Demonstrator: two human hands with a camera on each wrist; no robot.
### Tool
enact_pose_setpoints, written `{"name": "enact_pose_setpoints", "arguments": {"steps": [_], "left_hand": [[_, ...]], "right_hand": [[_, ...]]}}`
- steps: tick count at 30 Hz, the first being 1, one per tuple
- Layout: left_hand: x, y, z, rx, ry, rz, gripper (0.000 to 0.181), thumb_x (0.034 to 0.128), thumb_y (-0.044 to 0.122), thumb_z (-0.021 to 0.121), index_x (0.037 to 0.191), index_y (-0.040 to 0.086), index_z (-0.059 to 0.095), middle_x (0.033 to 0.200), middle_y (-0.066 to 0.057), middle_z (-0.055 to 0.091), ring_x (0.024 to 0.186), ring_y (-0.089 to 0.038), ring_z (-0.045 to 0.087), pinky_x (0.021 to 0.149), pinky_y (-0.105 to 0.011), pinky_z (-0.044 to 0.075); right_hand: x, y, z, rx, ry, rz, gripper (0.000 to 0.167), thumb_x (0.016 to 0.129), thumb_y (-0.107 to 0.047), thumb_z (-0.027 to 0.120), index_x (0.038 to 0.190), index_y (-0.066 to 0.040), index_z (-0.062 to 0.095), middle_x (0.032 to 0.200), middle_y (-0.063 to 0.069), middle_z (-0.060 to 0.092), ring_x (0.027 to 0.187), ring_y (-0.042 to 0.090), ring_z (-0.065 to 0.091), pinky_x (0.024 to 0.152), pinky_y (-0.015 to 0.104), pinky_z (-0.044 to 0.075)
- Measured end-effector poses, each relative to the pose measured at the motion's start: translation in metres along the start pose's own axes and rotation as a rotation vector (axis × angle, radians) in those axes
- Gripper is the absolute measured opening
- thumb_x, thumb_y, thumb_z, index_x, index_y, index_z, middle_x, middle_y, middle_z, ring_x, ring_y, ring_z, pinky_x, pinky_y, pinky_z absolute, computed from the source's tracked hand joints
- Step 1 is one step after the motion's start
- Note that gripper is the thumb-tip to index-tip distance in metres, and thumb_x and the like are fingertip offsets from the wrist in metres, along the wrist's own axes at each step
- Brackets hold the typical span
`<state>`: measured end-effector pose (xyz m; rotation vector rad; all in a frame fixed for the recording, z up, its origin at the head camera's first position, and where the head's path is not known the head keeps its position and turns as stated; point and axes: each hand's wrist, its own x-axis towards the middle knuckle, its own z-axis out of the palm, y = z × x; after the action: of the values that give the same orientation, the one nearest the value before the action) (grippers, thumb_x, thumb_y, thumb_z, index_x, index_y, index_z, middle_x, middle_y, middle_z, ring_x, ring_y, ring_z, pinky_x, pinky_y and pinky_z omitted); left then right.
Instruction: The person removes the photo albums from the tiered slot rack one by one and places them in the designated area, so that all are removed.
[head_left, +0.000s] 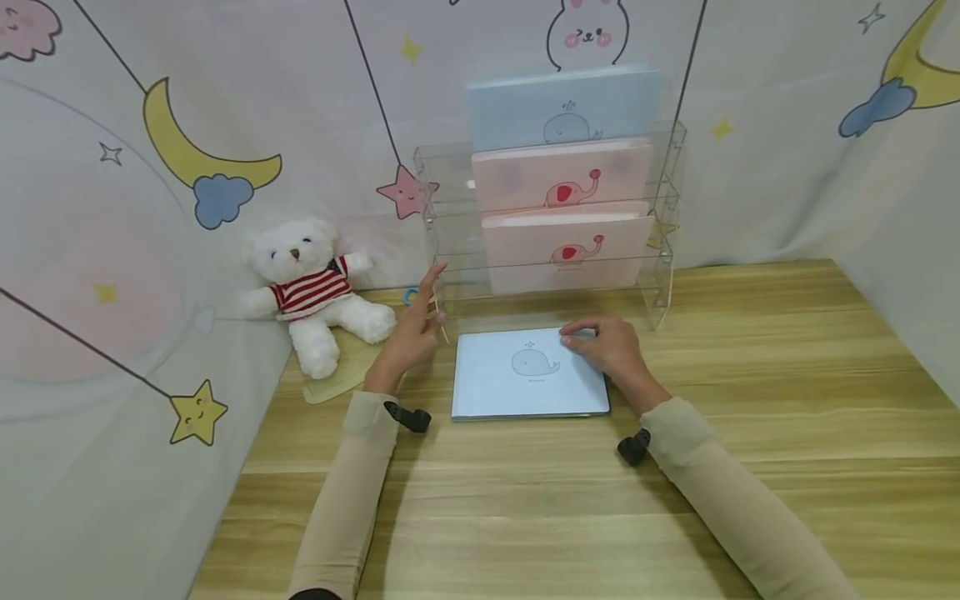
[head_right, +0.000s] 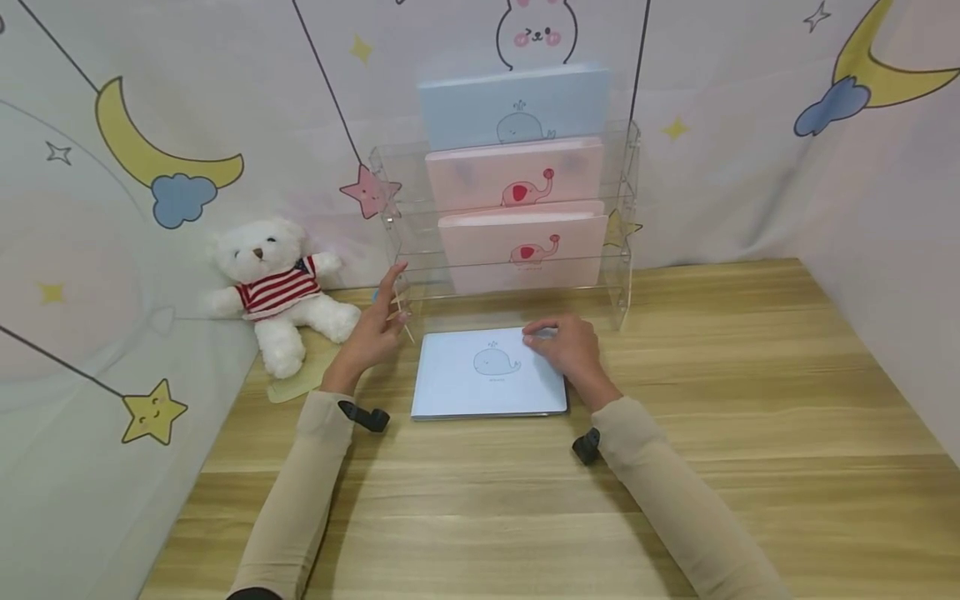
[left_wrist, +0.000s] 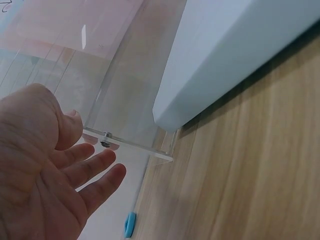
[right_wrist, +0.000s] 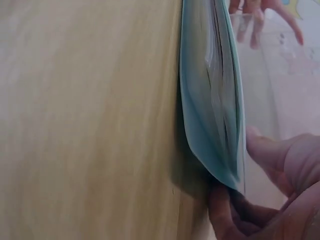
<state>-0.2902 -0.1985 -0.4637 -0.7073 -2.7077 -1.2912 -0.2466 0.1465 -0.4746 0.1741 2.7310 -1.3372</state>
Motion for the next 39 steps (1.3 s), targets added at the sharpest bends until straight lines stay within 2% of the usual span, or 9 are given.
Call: {"name": "enact_pose_setpoints", "arguments": {"steps": [2, 4, 7, 11, 14, 22, 27, 31, 39], "left_hand": [[0.000, 0.000, 0.000, -0.001, 0.002, 0.003, 0.089, 0.1069, -0.006, 0.043, 0.172, 0.044, 0.006, 0.179, -0.019, 0.020, 0.157, -0.045, 0.041, 0.127, -0.061, 0.042], [0.000, 0.001, 0.000, -0.002, 0.004, 0.004, 0.089, 0.1066, -0.006, 0.043, 0.172, 0.042, 0.007, 0.179, -0.020, 0.021, 0.157, -0.045, 0.041, 0.127, -0.061, 0.042], [0.000, 0.001, 0.000, -0.009, 0.001, 0.006, 0.089, 0.1064, -0.007, 0.043, 0.172, 0.042, 0.007, 0.179, -0.019, 0.020, 0.158, -0.045, 0.039, 0.127, -0.061, 0.042], [-0.001, 0.002, -0.002, -0.005, 0.002, -0.004, 0.090, 0.1067, -0.005, 0.044, 0.171, 0.045, 0.006, 0.178, -0.022, 0.022, 0.157, -0.046, 0.041, 0.125, -0.063, 0.043], [-0.001, 0.001, -0.003, 0.001, 0.005, -0.014, 0.091, 0.1071, -0.003, 0.045, 0.170, 0.049, 0.006, 0.177, -0.024, 0.024, 0.155, -0.046, 0.043, 0.124, -0.064, 0.044], [0.000, -0.001, -0.001, 0.005, 0.003, -0.003, 0.089, 0.1077, -0.003, 0.045, 0.171, 0.047, 0.007, 0.179, -0.019, 0.022, 0.158, -0.045, 0.039, 0.125, -0.064, 0.043], [-0.001, -0.002, 0.000, 0.005, 0.004, -0.005, 0.090, 0.1077, -0.003, 0.045, 0.170, 0.048, 0.006, 0.179, -0.019, 0.022, 0.159, -0.044, 0.038, 0.125, -0.063, 0.044], [0.000, -0.003, 0.000, 0.001, 0.008, -0.007, 0.090, 0.1079, -0.003, 0.046, 0.170, 0.049, 0.007, 0.180, -0.017, 0.022, 0.160, -0.043, 0.037, 0.125, -0.062, 0.044], [0.000, -0.002, -0.001, 0.009, 0.009, 0.005, 0.090, 0.1075, -0.002, 0.047, 0.171, 0.048, 0.007, 0.179, -0.017, 0.022, 0.158, -0.045, 0.039, 0.123, -0.064, 0.044]], "right_hand": [[-0.001, 0.001, -0.003, -0.033, 0.015, -0.004, 0.024, 0.096, -0.033, 0.082, 0.116, -0.020, 0.086, 0.135, 0.016, 0.074, 0.120, 0.036, 0.063, 0.094, 0.045, 0.054], [-0.003, 0.001, -0.007, -0.052, 0.025, -0.001, 0.026, 0.095, -0.036, 0.082, 0.117, -0.021, 0.086, 0.127, 0.016, 0.075, 0.106, 0.030, 0.062, 0.079, 0.035, 0.049], [-0.006, 0.003, -0.014, -0.050, 0.022, 0.008, 0.030, 0.094, -0.037, 0.083, 0.119, -0.021, 0.085, 0.124, 0.016, 0.077, 0.101, 0.028, 0.066, 0.071, 0.028, 0.047], [-0.013, 0.003, -0.024, 0.011, 0.004, 0.013, 0.033, 0.095, -0.037, 0.083, 0.122, -0.020, 0.083, 0.133, 0.016, 0.076, 0.118, 0.033, 0.072, 0.081, 0.031, 0.056], [-0.017, 0.003, -0.032, 0.052, -0.015, -0.028, 0.033, 0.096, -0.038, 0.081, 0.124, -0.020, 0.082, 0.135, 0.015, 0.075, 0.122, 0.035, 0.071, 0.088, 0.035, 0.059], [-0.024, -0.006, -0.053, 0.096, -0.022, -0.261, 0.045, 0.099, -0.037, 0.078, 0.140, -0.017, 0.073, 0.137, 0.015, 0.073, 0.121, 0.033, 0.069, 0.094, 0.036, 0.055], [-0.024, -0.014, -0.062, 0.099, 0.035, -0.380, 0.055, 0.099, -0.034, 0.079, 0.149, -0.018, 0.063, 0.141, 0.017, 0.068, 0.128, 0.034, 0.063, 0.101, 0.044, 0.050], [-0.022, -0.021, -0.069, 0.139, 0.088, -0.431, 0.061, 0.098, -0.030, 0.081, 0.152, -0.016, 0.056, 0.143, 0.018, 0.065, 0.127, 0.034, 0.061, 0.103, 0.048, 0.048], [-0.017, -0.032, -0.086, 0.192, 0.265, -0.534, 0.061, 0.097, -0.019, 0.082, 0.151, -0.012, 0.056, 0.141, 0.018, 0.063, 0.123, 0.031, 0.059, 0.097, 0.034, 0.044]]}}
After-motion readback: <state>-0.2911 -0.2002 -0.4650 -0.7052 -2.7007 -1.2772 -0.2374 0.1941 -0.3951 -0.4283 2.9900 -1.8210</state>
